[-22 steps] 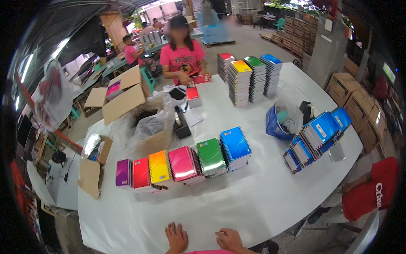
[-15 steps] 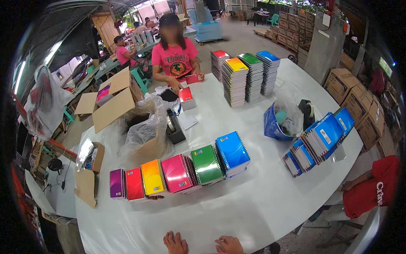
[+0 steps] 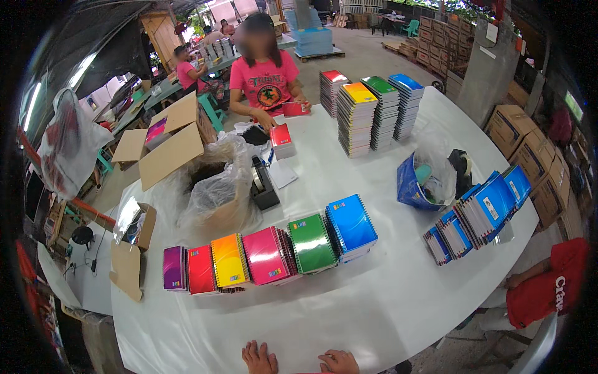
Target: The person picks up individual notebooks from multiple colored stacks on a table, assembles them into a coordinated set, and places the completed stack onto a larger pile.
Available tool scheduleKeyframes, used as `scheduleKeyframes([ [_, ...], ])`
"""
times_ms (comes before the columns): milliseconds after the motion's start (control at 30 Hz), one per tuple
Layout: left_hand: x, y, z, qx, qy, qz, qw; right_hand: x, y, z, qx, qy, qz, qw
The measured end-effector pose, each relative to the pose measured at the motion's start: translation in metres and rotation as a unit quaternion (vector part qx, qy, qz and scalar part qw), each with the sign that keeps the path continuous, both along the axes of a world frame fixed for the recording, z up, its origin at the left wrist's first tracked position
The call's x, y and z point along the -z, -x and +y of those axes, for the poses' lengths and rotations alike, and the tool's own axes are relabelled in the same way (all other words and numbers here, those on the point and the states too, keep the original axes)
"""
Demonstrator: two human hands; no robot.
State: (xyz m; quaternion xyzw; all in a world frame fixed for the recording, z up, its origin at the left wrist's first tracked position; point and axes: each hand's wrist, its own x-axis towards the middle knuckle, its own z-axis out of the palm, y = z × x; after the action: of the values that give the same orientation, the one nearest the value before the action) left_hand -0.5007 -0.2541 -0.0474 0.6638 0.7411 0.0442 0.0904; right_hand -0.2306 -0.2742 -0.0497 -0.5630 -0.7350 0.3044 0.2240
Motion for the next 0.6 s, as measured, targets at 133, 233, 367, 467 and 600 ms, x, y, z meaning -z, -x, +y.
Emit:
scheduleKeyframes([
  [133,0.001,0.001,-0.003,0.009,-0.016,0.001,1.000,-0.001,0.002,-0.005,0.011,-0.036,-0.005,0.999],
  [233,0.002,0.000,-0.005,0.016,-0.046,0.012,0.999,-0.005,0.001,-0.002,0.014,-0.015,0.018,1.000],
  [367,-0.002,-0.001,0.000,0.027,-0.043,0.027,0.998,-0.010,0.003,-0.002,0.012,-0.021,-0.003,1.000],
  [467,-0.010,0.002,-0.004,0.044,-0.076,-0.006,0.996,-0.018,0.004,-0.002,0.025,-0.043,0.004,0.999],
  [600,-0.008,0.011,-0.011,0.079,-0.098,-0.047,0.991,-0.033,0.005,0.004,0.001,-0.050,0.005,0.999],
])
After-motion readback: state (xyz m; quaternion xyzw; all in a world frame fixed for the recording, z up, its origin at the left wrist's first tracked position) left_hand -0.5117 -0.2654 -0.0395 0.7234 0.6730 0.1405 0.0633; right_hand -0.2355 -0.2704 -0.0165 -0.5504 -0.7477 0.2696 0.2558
